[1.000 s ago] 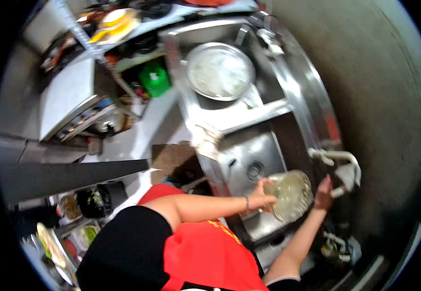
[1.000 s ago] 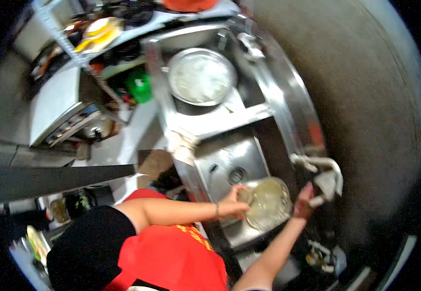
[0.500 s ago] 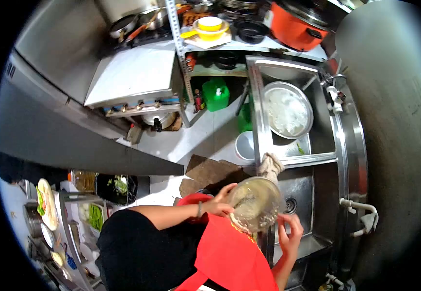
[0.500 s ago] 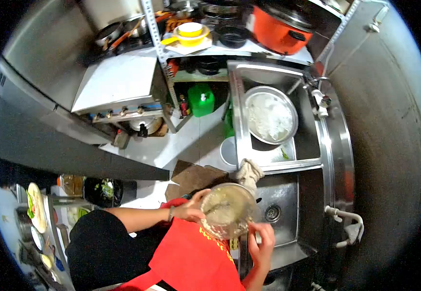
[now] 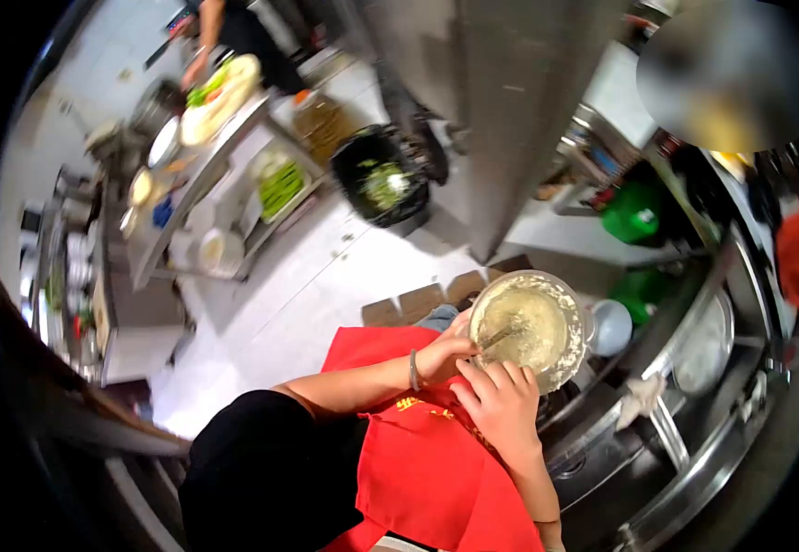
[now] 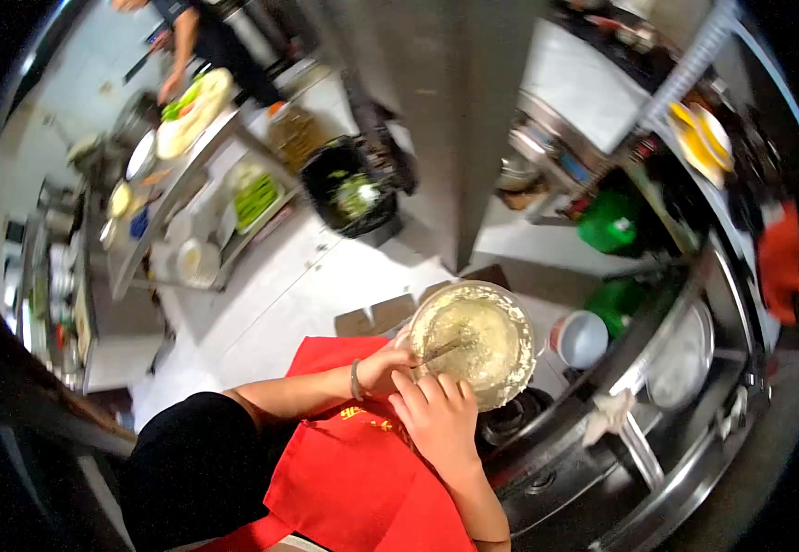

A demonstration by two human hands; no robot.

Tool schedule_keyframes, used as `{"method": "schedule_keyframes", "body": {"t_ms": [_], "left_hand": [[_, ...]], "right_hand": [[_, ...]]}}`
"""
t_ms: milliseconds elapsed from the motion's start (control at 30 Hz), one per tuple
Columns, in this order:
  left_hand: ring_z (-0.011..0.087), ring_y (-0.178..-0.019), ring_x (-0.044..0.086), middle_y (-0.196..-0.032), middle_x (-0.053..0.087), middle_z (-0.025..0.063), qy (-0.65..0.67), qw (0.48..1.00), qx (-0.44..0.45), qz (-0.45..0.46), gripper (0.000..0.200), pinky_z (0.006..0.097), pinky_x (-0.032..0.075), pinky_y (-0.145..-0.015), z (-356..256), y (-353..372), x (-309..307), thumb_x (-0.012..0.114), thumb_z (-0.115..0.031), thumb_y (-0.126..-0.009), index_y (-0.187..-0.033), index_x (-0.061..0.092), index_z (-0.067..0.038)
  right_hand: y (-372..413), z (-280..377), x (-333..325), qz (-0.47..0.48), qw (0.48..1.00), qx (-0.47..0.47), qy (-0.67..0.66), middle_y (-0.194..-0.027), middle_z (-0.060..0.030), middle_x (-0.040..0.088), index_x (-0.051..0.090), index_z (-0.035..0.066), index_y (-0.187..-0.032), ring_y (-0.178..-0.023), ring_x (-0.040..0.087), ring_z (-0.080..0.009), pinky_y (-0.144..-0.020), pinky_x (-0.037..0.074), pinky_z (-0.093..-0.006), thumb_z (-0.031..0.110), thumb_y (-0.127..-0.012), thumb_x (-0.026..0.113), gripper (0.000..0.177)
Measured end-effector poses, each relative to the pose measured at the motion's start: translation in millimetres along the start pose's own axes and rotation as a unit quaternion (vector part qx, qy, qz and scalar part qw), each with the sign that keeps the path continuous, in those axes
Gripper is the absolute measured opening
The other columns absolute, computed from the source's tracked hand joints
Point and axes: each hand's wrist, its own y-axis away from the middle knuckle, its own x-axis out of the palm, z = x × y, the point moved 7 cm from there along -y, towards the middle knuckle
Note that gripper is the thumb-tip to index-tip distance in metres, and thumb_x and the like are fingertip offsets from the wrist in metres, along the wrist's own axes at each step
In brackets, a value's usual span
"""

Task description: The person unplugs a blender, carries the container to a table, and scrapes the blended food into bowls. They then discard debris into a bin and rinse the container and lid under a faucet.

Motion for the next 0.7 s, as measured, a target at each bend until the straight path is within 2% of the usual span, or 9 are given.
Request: {"method": "schedule_keyframes", "body": {"t_ms": [133,200,267,300,400,533,600,667,700], "left_hand": [[0.0183,-0.119,0.032,-0.130,0.030,0.0082,-0.022,0.996,0.066,-0.061,0.073,0.0323,0.028,-0.098,-56.6,56.6,-63.3,0.048,-0.003,-0.069,-0.134,0.015,-0.010],[0.0190,-0.119,0.031,-0.131,0.029,0.0079,0.013,0.992,0.088,-0.087,0.074,0.0326,0.027,-0.099,-78.0,77.9,-83.7,0.048,-0.002,-0.069,-0.134,0.014,-0.011],[0.0195,-0.123,0.026,-0.132,0.026,0.0061,0.054,0.988,0.119,-0.078,0.075,0.0325,0.029,-0.097,-106.7,102.9,-117.8,0.046,0.004,-0.070,-0.136,0.013,-0.013],[0.0206,-0.124,0.024,-0.133,0.024,0.0058,0.105,0.984,0.103,-0.102,0.076,0.0345,0.027,-0.099,-118.1,115.0,-133.7,0.047,0.003,-0.071,-0.136,0.012,-0.015],[0.0213,-0.125,0.023,-0.134,0.023,0.0057,0.102,0.976,0.156,-0.112,0.077,0.0353,0.025,-0.100,-172.0,145.0,-191.5,0.049,0.000,-0.071,-0.136,0.011,-0.016],[0.0221,-0.125,0.025,-0.134,0.025,0.0087,0.082,0.948,0.259,-0.167,0.075,0.0332,0.024,-0.100,-228.2,186.7,-251.3,0.047,0.000,-0.070,-0.135,0.011,-0.012],[0.0229,-0.124,0.027,-0.133,0.026,0.0109,0.094,0.935,0.276,-0.201,0.075,0.0329,0.025,-0.101,-251.9,209.2,-278.2,0.045,0.002,-0.069,-0.135,0.011,-0.010],[0.0247,-0.122,0.030,-0.132,0.027,0.0126,0.196,0.905,0.320,-0.201,0.075,0.0354,0.032,-0.098,-268.0,228.7,-302.2,0.045,0.003,-0.070,-0.135,0.011,-0.010],[0.0266,-0.120,0.034,-0.131,0.028,0.0143,0.230,0.883,0.354,-0.206,0.075,0.0376,0.040,-0.093,-280.4,242.3,-312.0,0.046,0.004,-0.069,-0.134,0.011,-0.011]], "right_hand": [[-54.2,53.5,71.5,0.073,0.992,-0.071,-0.076,-0.067,-0.0015,0.050,0.062,0.010,-0.085,-0.064,0.050,-0.0171,-0.057,0.035,-0.0309,0.017,-0.069,0.064,0.018],[-79.9,68.5,94.8,0.100,0.985,-0.107,-0.092,-0.067,-0.0016,0.050,0.061,0.010,-0.084,-0.064,0.050,-0.0167,-0.057,0.035,-0.0308,0.015,-0.069,0.063,0.015],[-102.1,97.1,139.0,0.171,0.965,-0.174,-0.100,-0.066,-0.0010,0.048,0.059,0.010,-0.076,-0.064,0.049,-0.0160,-0.057,0.035,-0.0306,0.014,-0.068,0.062,0.009],[-115.7,111.1,157.0,0.191,0.955,-0.207,-0.093,-0.064,-0.0003,0.045,0.055,0.011,-0.070,-0.063,0.048,-0.0156,-0.057,0.034,-0.0302,0.012,-0.067,0.061,0.007],[-176.2,155.6,209.6,0.216,0.933,-0.263,-0.117,-0.063,-0.0001,0.044,0.053,0.012,-0.068,-0.062,0.047,-0.0154,-0.057,0.033,-0.0298,0.012,-0.066,0.061,0.008],[-238.5,216.1,267.4,0.230,0.901,-0.330,-0.161,-0.064,-0.0001,0.044,0.056,0.011,-0.073,-0.062,0.046,-0.0154,-0.057,0.033,-0.0292,0.013,-0.068,0.062,0.008],[-268.6,247.1,287.2,0.260,0.874,-0.358,-0.200,-0.065,-0.0002,0.046,0.059,0.011,-0.077,-0.063,0.048,-0.0157,-0.058,0.033,-0.0286,0.014,-0.068,0.064,0.011],[-301.4,270.0,293.6,0.237,0.856,-0.365,-0.280,-0.064,-0.0005,0.045,0.056,0.012,-0.073,-0.061,0.047,-0.0145,-0.057,0.033,-0.0267,0.013,-0.068,0.060,0.007],[-317.4,277.1,303.9,0.267,0.849,-0.359,-0.282,-0.066,-0.0023,0.050,0.060,0.010,-0.080,-0.063,0.051,-0.0170,-0.058,0.038,-0.0278,0.011,-0.070,0.063,0.011]]}}
